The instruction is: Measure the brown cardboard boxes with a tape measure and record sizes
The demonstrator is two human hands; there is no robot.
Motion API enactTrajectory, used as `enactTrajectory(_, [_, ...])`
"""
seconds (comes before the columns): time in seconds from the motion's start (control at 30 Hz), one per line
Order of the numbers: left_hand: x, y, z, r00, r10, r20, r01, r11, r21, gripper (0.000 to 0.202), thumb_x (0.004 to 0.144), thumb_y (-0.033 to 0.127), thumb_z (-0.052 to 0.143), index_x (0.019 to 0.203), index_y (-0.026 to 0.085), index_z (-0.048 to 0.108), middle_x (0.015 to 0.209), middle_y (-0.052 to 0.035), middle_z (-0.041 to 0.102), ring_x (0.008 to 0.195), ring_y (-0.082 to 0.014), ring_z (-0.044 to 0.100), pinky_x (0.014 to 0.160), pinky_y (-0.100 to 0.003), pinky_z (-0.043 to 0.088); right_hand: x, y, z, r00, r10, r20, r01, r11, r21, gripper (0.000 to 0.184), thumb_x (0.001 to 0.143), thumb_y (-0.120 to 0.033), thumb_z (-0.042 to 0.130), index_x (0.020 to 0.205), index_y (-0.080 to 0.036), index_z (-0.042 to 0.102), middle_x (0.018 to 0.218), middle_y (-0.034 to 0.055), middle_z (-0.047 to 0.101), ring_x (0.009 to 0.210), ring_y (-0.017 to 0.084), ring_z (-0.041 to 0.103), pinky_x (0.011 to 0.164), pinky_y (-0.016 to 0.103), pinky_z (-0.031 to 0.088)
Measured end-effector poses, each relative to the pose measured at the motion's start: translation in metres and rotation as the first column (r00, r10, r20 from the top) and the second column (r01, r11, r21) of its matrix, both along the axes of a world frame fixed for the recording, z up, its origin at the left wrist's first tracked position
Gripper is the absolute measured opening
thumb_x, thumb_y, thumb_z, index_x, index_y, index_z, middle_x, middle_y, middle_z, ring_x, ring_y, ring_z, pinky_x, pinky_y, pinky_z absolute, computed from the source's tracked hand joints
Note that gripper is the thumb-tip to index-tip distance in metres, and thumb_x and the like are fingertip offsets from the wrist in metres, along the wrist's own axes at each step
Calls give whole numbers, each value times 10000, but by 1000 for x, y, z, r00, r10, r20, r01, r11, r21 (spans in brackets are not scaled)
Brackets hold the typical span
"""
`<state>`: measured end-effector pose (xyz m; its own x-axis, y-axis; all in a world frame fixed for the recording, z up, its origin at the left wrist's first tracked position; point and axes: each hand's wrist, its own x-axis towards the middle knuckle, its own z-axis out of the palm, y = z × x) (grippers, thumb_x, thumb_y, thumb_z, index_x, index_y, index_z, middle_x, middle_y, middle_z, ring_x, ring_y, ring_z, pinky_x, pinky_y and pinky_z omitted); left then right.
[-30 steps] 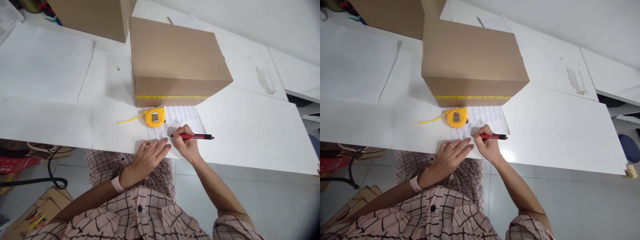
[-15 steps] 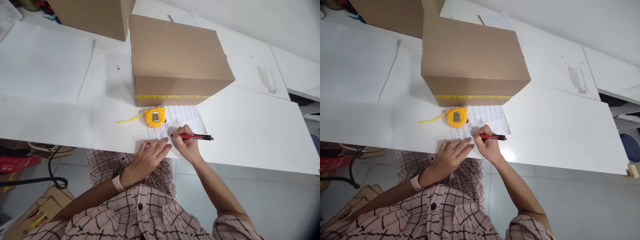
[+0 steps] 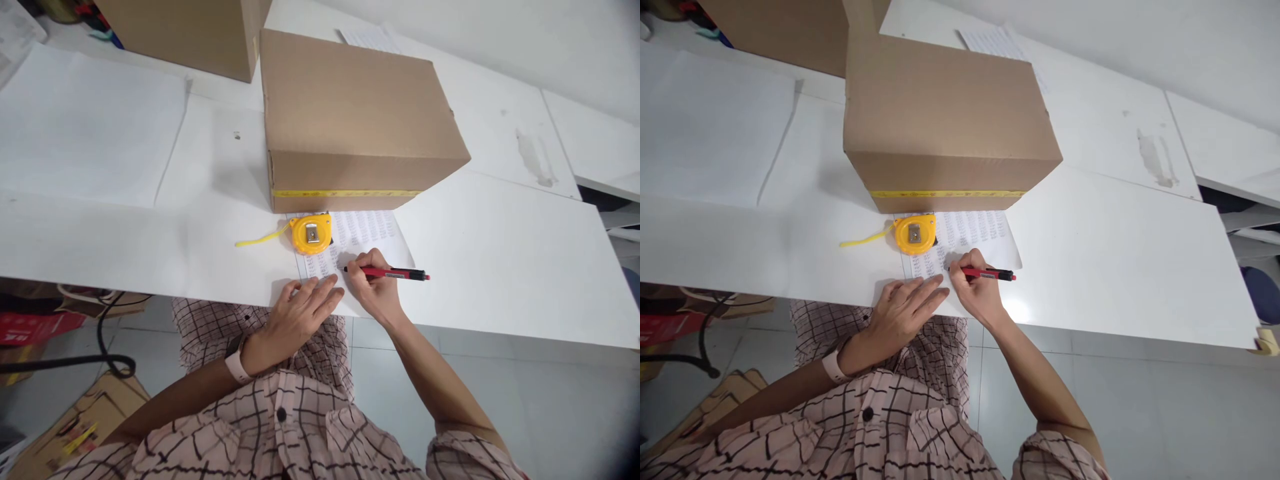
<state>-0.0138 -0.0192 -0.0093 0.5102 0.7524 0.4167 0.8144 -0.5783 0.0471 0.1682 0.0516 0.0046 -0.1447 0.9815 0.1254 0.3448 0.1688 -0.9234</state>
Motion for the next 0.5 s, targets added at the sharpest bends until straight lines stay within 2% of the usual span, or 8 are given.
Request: enactTrajectory(0.5, [-1, -1, -2, 1000, -7, -6, 7, 1000, -6, 339, 981, 198, 583, 1312, 224, 653, 1448, -17, 608, 1174, -235, 543, 904, -400, 449, 0, 0, -1, 999, -14, -45, 13, 999, -32, 258, 929, -232, 580, 727, -230, 418, 636, -63, 408, 572, 104, 350, 546, 281, 289])
